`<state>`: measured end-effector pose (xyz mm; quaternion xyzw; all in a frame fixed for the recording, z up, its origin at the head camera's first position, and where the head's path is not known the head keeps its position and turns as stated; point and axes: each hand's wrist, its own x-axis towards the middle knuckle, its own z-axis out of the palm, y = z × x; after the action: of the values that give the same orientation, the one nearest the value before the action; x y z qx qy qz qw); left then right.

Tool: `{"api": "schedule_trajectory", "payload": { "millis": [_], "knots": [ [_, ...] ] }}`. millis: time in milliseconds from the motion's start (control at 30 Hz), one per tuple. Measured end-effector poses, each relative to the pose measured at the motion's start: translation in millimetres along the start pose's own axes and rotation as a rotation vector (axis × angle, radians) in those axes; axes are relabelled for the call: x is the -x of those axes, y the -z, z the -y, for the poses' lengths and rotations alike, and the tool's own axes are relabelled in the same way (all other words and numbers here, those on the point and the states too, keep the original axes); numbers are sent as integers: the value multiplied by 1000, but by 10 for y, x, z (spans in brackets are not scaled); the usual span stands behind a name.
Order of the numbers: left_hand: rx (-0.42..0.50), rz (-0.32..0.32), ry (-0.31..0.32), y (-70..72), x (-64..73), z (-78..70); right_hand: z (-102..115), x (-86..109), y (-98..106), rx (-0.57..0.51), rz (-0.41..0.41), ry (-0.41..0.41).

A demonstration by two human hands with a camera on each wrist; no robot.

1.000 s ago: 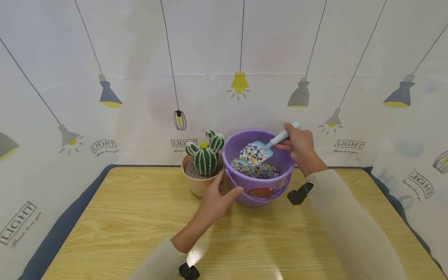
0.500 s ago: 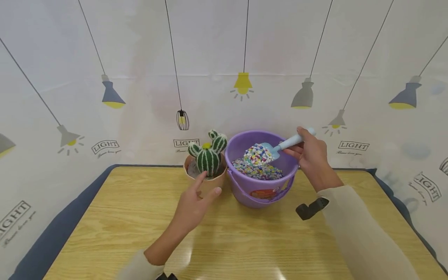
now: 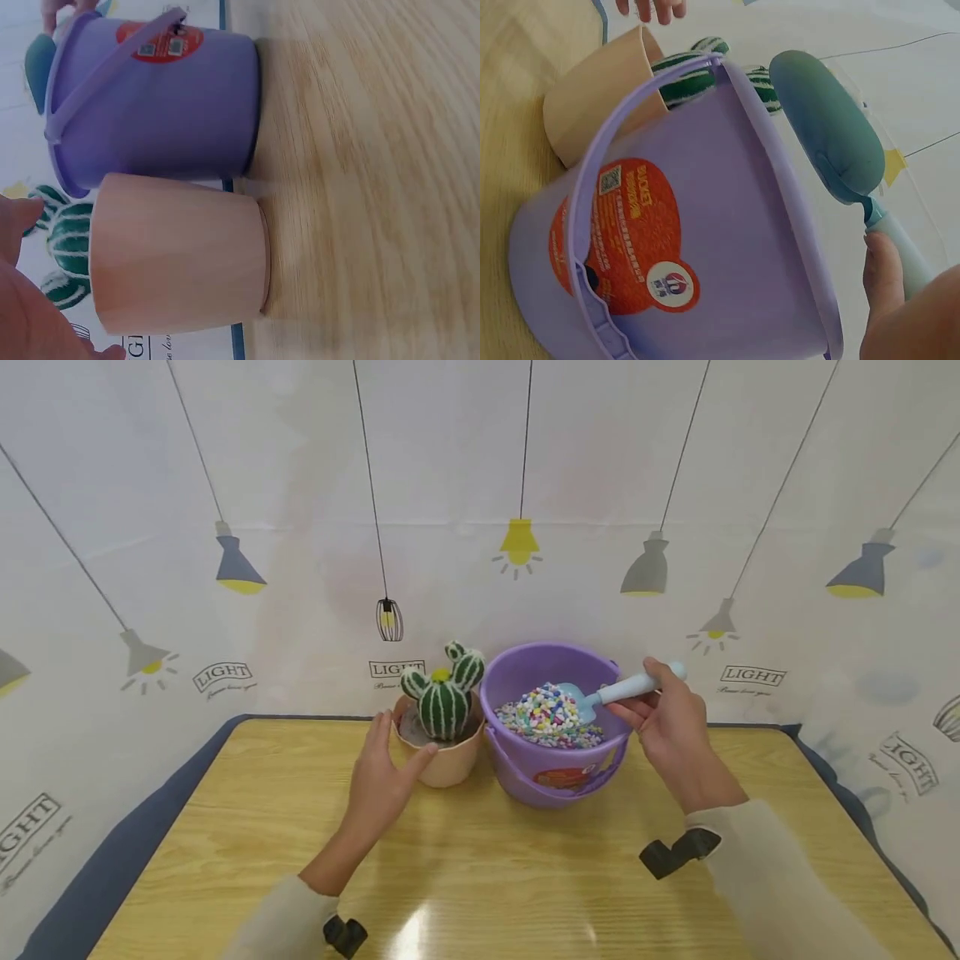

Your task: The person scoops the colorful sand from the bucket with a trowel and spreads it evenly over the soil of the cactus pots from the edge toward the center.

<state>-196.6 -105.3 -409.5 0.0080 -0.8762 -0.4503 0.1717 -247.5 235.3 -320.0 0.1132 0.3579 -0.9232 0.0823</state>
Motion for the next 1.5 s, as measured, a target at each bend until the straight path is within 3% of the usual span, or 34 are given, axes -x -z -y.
{"api": "schedule_trajectory", "payload": {
  "millis": [267, 400, 700, 933, 1267, 1500],
  "knots": [
    [1, 82, 166, -87, -145, 54, -82, 107, 47, -61, -1, -7],
    [9, 97, 211, -163, -201, 75, -134, 139, 55, -107, 8, -23],
    [7, 71, 207, -242, -261, 102, -224, 207, 40, -123, -12, -27],
    [24, 96, 205, -196, -275, 103, -265, 266, 48, -123, -19, -29],
    [75, 110, 154, -115, -266, 144, -341, 332, 68, -134, -39, -52],
    [79, 159, 131, -32, -251, 192, -374, 379, 80, -133, -23, -34]
  ]
}}
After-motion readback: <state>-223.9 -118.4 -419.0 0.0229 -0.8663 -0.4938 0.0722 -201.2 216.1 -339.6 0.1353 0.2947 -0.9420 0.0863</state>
